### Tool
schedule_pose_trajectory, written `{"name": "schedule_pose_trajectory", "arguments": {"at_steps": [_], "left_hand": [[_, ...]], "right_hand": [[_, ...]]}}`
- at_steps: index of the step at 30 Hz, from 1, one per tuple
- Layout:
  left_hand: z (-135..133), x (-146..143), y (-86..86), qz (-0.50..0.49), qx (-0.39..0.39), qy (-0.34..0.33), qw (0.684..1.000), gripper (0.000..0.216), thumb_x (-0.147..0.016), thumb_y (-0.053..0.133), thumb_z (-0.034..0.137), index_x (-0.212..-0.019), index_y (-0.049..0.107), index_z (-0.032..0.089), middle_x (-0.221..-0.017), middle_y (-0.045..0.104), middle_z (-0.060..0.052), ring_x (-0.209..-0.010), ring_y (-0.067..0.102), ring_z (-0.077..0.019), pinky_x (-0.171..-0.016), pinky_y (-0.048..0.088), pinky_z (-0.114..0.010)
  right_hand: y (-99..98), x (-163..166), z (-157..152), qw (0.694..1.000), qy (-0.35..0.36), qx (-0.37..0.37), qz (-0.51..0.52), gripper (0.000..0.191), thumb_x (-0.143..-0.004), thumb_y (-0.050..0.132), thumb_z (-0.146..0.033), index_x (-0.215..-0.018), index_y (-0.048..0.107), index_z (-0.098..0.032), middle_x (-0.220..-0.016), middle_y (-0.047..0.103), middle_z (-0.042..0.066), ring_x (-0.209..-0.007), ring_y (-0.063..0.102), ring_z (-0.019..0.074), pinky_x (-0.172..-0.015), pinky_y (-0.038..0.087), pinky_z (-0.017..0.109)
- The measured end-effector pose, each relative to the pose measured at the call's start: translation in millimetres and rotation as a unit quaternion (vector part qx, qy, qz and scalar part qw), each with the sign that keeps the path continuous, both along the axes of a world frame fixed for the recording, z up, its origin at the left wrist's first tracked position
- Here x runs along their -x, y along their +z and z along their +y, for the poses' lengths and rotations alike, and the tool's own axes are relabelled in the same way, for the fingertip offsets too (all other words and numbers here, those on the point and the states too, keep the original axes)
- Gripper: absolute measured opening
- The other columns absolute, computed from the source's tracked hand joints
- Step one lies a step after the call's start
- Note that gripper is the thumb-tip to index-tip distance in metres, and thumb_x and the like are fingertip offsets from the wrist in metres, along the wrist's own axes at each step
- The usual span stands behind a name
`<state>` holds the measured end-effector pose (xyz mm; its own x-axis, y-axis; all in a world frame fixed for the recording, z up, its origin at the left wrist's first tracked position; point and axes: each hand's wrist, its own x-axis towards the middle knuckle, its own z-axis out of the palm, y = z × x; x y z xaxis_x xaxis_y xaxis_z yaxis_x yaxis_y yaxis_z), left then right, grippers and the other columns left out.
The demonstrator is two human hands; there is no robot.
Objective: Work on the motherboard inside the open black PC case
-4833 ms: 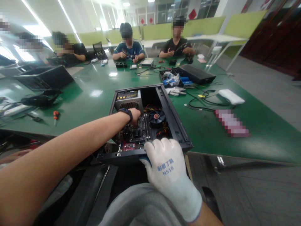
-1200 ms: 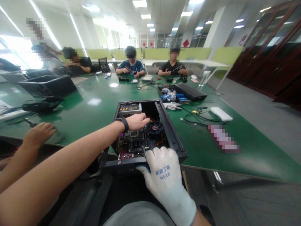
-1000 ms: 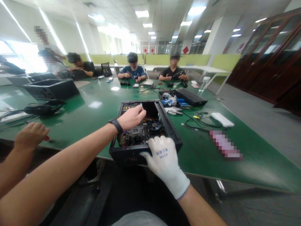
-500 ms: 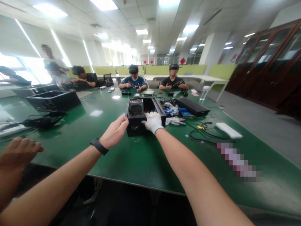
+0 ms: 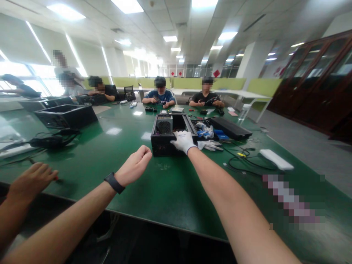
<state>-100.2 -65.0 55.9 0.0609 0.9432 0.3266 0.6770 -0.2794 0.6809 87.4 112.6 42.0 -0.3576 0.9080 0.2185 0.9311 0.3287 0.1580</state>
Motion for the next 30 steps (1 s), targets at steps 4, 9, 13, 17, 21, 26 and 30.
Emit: {"name": "schedule_pose_trajectory", "arguments": {"at_steps": [4, 9, 13, 17, 21, 26, 30], "left_hand": [[-6, -4, 8.7, -0.004, 0.009, 0.005, 1.000, 0.017, -0.093, 0.040, 0.036, -0.090, 0.046, 0.021, -0.075, 0.054, 0.001, -0.071, 0.052, -0.0173, -0.067, 0.041, -0.031], [-8, -19, 22.1, 0.020, 0.005, -0.009, 1.000, 0.017, -0.090, 0.043, 0.029, -0.102, 0.047, 0.018, -0.089, 0.060, -0.004, -0.083, 0.057, -0.0190, -0.077, 0.046, -0.033], [-6, -39, 24.4, 0.102, 0.020, -0.040, 0.994, 0.028, -0.090, 0.045, 0.030, -0.111, 0.048, 0.013, -0.102, 0.062, -0.012, -0.094, 0.059, -0.0220, -0.085, 0.048, -0.034], [-2, -61, 19.0, 0.203, 0.040, -0.064, 0.976, 0.035, -0.090, 0.048, 0.029, -0.118, 0.049, 0.008, -0.112, 0.061, -0.019, -0.104, 0.061, -0.0251, -0.090, 0.048, -0.034], [6, -80, 11.5, 0.305, 0.095, -0.077, 0.945, 0.037, -0.087, 0.051, 0.025, -0.118, 0.052, 0.006, -0.119, 0.060, -0.024, -0.106, 0.063, -0.0271, -0.087, 0.050, -0.033], [15, -93, -3.4, 0.436, 0.163, -0.148, 0.872, 0.034, -0.085, 0.054, 0.027, -0.112, 0.062, 0.008, -0.113, 0.067, -0.022, -0.101, 0.067, -0.0297, -0.083, 0.052, -0.035], [15, -100, -12.8, 0.528, 0.201, -0.180, 0.805, 0.030, -0.080, 0.060, 0.024, -0.104, 0.071, 0.011, -0.111, 0.071, -0.020, -0.102, 0.067, -0.0301, -0.083, 0.053, -0.033]], "right_hand": [[-9.5, -8, -37, 1.000, 0.009, -0.014, 0.003, 0.043, -0.092, 0.056, -0.047, -0.124, 0.057, -0.018, -0.124, 0.059, 0.009, -0.108, 0.059, 0.0214, -0.094, 0.049, 0.046], [-18.8, -28, -108, 0.999, 0.027, -0.031, 0.017, 0.046, -0.091, 0.051, -0.057, -0.113, 0.060, -0.017, -0.105, 0.064, 0.011, -0.100, 0.057, 0.0253, -0.087, 0.039, 0.042], [-22.2, -46, -172, 0.998, 0.044, -0.038, 0.031, 0.041, -0.091, 0.051, -0.054, -0.108, 0.060, -0.018, -0.101, 0.064, 0.011, -0.095, 0.054, 0.0257, -0.078, 0.030, 0.037], [-24.6, -61, -230, 0.997, 0.055, -0.035, 0.045, 0.036, -0.089, 0.056, -0.052, -0.106, 0.061, -0.021, -0.098, 0.063, 0.008, -0.091, 0.052, 0.0244, -0.075, 0.025, 0.036], [-25.2, -71, -276, 0.993, 0.078, -0.028, 0.082, 0.029, -0.084, 0.065, -0.046, -0.101, 0.062, -0.022, -0.092, 0.063, 0.005, -0.086, 0.050, 0.0234, -0.074, 0.024, 0.036], [-27.7, -80, -317, 0.989, 0.093, -0.027, 0.113, 0.025, -0.080, 0.071, -0.041, -0.096, 0.063, -0.023, -0.087, 0.062, 0.004, -0.082, 0.048, 0.0228, -0.073, 0.023, 0.036], [-32.1, -86, -338, 0.984, 0.108, -0.041, 0.139, 0.027, -0.074, 0.077, -0.038, -0.092, 0.063, -0.024, -0.082, 0.061, 0.002, -0.078, 0.046, 0.0219, -0.072, 0.022, 0.036]]}}
